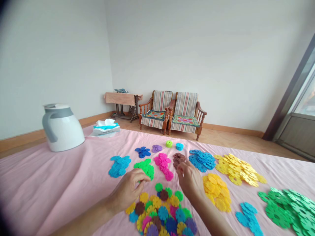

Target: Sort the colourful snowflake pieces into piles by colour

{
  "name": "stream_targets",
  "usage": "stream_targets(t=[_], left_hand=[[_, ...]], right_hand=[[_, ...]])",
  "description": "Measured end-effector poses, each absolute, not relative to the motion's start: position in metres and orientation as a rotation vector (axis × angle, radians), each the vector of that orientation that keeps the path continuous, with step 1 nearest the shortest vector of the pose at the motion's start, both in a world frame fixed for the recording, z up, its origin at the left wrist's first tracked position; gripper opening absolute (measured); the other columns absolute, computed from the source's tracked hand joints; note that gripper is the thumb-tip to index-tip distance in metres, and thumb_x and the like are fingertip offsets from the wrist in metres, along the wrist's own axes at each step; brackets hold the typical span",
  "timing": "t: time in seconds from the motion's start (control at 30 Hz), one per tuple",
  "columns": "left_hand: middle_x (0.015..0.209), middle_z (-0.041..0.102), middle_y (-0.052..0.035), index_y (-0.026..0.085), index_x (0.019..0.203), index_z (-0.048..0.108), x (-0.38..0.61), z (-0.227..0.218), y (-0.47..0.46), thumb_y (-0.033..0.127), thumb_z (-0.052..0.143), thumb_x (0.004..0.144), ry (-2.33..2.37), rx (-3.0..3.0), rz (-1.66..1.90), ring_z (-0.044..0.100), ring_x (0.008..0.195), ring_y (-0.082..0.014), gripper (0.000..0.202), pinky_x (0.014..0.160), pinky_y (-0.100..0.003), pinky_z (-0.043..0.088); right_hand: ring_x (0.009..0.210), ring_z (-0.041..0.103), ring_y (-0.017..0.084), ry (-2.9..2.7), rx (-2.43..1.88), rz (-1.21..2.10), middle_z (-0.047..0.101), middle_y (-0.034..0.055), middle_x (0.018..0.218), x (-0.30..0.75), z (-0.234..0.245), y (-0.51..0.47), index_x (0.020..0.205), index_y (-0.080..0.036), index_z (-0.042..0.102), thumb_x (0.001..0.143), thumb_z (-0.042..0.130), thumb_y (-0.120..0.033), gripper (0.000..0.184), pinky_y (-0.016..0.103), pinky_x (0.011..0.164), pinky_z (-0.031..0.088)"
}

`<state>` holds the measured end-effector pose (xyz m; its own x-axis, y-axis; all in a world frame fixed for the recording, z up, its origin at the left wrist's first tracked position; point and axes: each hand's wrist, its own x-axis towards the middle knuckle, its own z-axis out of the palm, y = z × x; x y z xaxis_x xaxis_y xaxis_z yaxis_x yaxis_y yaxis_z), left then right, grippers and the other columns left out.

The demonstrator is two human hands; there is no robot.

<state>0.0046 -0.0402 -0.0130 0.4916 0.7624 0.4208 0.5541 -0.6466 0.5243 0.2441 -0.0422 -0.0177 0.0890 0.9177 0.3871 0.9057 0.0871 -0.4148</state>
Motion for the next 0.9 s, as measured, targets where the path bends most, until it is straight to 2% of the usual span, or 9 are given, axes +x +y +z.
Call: stream_targets(t=[0.07, 0.13, 0.23, 0.43, 0.6, 0.77, 0.9], left_hand=[[0.084, 0.067, -0.0026, 0.020, 0.085, 0.070, 0.005, -0.014, -0.041, 0.005, 0.045, 0.076, 1.098, 2.433, 0.889, 0.059, 0.085, -0.0162, 0.031, 0.077, -0.026, 0.043], [0.083, 0.066, -0.0027, 0.020, 0.085, 0.070, 0.007, -0.015, -0.043, 0.004, 0.046, 0.074, 1.095, 2.442, 0.854, 0.058, 0.085, -0.0166, 0.032, 0.077, -0.027, 0.043], [0.083, 0.066, -0.0031, 0.020, 0.087, 0.071, 0.008, -0.015, -0.045, 0.005, 0.046, 0.075, 1.091, 2.447, 0.797, 0.057, 0.086, -0.0172, 0.031, 0.077, -0.027, 0.042], [0.079, 0.065, -0.0036, 0.020, 0.085, 0.071, 0.011, -0.013, -0.050, 0.006, 0.046, 0.078, 1.080, 2.450, 0.760, 0.057, 0.083, -0.0172, 0.030, 0.073, -0.026, 0.042], [0.078, 0.064, -0.0032, 0.020, 0.083, 0.070, 0.014, -0.014, -0.051, 0.006, 0.045, 0.077, 1.065, 2.461, 0.747, 0.057, 0.081, -0.0167, 0.030, 0.073, -0.025, 0.042], [0.074, 0.062, -0.0027, 0.020, 0.080, 0.069, 0.015, -0.016, -0.051, 0.011, 0.047, 0.080, 1.052, 2.463, 0.733, 0.056, 0.079, -0.0161, 0.023, 0.069, -0.024, 0.041], [0.074, 0.062, -0.0028, 0.020, 0.080, 0.069, 0.017, -0.015, -0.051, 0.014, 0.049, 0.080, 1.049, 2.453, 0.741, 0.055, 0.078, -0.0157, 0.022, 0.069, -0.024, 0.041]], right_hand=[[0.077, 0.055, 0.018, -1.959, -1.671, 0.087, 0.059, 0.0039, 0.073, 0.224, -0.009, -0.061, 0.067, -0.019, 0.063, 0.079, 0.049, -0.027, 0.019, 0.028, 0.069, 0.037], [0.084, 0.054, 0.021, -2.026, -1.679, 0.109, 0.060, 0.0045, 0.078, 0.205, 0.000, -0.077, 0.071, -0.019, 0.064, 0.075, 0.056, -0.029, 0.013, 0.031, 0.074, 0.037], [0.085, 0.053, 0.022, -2.081, -1.769, 0.125, 0.060, 0.0052, 0.082, 0.191, 0.006, -0.092, 0.073, -0.019, 0.063, 0.070, 0.062, -0.028, 0.009, 0.032, 0.074, 0.034], [0.083, 0.053, 0.020, -2.079, -1.796, 0.216, 0.059, 0.0022, 0.079, 0.199, -0.004, -0.092, 0.075, -0.020, 0.061, 0.067, 0.057, -0.017, 0.010, 0.030, 0.073, 0.032], [0.087, 0.052, 0.021, -2.021, -1.788, 0.226, 0.061, 0.0029, 0.086, 0.197, -0.009, -0.093, 0.079, -0.020, 0.061, 0.066, 0.058, -0.019, 0.013, 0.033, 0.077, 0.030], [0.083, 0.052, 0.018, -1.977, -1.735, 0.192, 0.060, 0.0007, 0.080, 0.190, -0.018, -0.093, 0.073, -0.020, 0.058, 0.063, 0.053, -0.009, 0.015, 0.031, 0.075, 0.029], [0.086, 0.052, 0.021, -1.946, -1.741, 0.161, 0.062, 0.0036, 0.085, 0.184, -0.016, -0.095, 0.080, -0.020, 0.059, 0.067, 0.056, -0.017, 0.014, 0.032, 0.076, 0.030]])
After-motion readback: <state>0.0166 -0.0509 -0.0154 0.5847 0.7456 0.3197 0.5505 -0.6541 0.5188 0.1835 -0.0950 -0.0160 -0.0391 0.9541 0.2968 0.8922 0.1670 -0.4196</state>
